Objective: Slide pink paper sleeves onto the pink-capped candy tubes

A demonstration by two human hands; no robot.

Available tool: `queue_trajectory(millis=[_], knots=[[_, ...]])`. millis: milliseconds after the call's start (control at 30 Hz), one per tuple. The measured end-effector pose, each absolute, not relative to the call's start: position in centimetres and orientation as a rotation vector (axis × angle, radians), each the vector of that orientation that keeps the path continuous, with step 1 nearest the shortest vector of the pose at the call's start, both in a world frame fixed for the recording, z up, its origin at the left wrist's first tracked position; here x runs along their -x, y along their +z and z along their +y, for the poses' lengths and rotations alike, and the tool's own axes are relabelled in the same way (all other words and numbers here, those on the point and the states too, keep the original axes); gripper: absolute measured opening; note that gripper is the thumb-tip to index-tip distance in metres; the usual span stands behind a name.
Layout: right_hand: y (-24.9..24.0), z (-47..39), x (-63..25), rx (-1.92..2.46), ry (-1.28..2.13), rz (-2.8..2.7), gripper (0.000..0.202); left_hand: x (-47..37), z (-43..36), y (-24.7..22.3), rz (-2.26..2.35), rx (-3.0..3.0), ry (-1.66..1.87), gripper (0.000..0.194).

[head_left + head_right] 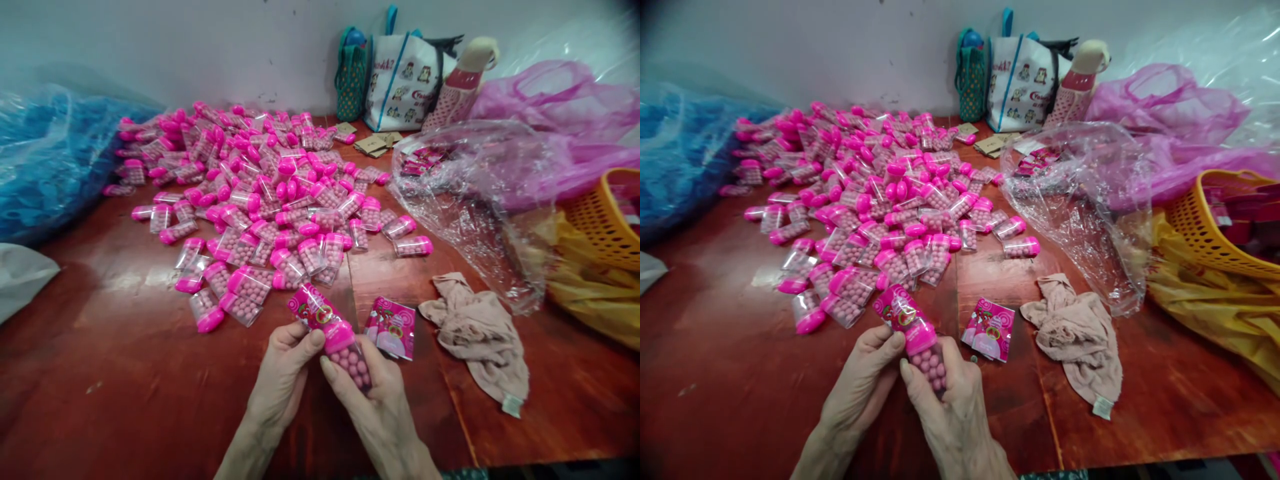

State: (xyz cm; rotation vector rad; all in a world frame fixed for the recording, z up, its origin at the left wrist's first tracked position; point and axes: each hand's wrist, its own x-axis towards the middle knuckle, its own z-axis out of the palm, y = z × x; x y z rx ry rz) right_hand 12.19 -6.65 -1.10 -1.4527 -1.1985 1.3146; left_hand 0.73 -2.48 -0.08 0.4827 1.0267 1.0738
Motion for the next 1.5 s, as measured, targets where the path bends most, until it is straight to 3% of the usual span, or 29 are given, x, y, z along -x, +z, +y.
queue_trajectory(millis=[467,633,833,1100,1500], knots=[[-0.4,-6.6,-12.0,1.252,1.485,-1.107,0.018,0.3,-3.0,-0.5,1.007,-0.674,1.046,0.012],[-1.1,-6.5,-11.6,1.389,1.392,-1.189,0.016,0.0,-3.2,-0.5,0.915,-0.632,1.02,0.032],[-1.3,-6.6,-10.9,1.354,1.436,-1.269,0.017,-0.7,-2.6,0.2,0.984,-0.587,1.018,0.013],[-1.8,-6.6,-11.2,1.399,1.395,-1.209,0.012,-0.8,-2.9,0.2,0.998,-0.604,0.908,0.019],[-3.0,-6.6,-9.9,1.331,1.375,-0.98,0.022,-1.0,-2.9,0.0,1.037,-0.603,0.884,0.019]])
